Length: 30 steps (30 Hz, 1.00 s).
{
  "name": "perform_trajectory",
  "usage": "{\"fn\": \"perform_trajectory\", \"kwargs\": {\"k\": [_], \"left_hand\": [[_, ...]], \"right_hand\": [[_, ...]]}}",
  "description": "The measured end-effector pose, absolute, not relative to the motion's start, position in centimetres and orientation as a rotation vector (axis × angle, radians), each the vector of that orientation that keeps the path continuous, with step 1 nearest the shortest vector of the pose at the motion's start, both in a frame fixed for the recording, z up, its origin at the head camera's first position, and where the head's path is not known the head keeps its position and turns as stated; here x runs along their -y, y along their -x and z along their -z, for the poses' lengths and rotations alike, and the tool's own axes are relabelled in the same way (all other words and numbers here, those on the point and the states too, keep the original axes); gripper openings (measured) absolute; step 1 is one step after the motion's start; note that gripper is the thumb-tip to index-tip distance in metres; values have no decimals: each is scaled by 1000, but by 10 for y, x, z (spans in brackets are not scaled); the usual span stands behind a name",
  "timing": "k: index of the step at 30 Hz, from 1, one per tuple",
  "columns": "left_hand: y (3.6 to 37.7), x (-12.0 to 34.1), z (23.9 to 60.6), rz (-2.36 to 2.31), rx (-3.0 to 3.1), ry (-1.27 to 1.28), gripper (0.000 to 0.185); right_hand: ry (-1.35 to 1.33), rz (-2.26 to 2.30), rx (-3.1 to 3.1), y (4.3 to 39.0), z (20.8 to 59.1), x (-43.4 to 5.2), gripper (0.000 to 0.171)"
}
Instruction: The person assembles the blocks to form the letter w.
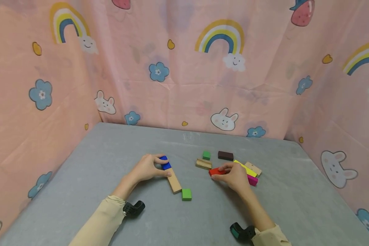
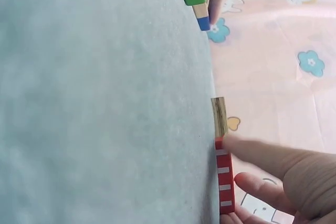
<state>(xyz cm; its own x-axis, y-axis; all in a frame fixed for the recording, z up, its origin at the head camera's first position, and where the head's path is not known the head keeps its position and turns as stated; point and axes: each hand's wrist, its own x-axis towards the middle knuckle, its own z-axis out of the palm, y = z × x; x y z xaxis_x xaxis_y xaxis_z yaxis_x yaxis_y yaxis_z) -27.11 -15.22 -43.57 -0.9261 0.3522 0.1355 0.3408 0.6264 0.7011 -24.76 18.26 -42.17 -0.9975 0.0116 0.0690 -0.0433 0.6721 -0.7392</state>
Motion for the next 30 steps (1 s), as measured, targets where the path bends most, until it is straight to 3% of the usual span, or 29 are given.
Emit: {"fn": "perform_trajectory", "kwargs": {"k": [20, 30], "left_hand": [[270, 152, 434, -1185, -2832, -604, 59], [270, 152, 434, -1178, -2845, -587, 58]], "right_hand": [[-169, -1245, 2866, 248, 419, -179, 25], [-793, -1389, 2792, 236, 413, -156, 26]]}}
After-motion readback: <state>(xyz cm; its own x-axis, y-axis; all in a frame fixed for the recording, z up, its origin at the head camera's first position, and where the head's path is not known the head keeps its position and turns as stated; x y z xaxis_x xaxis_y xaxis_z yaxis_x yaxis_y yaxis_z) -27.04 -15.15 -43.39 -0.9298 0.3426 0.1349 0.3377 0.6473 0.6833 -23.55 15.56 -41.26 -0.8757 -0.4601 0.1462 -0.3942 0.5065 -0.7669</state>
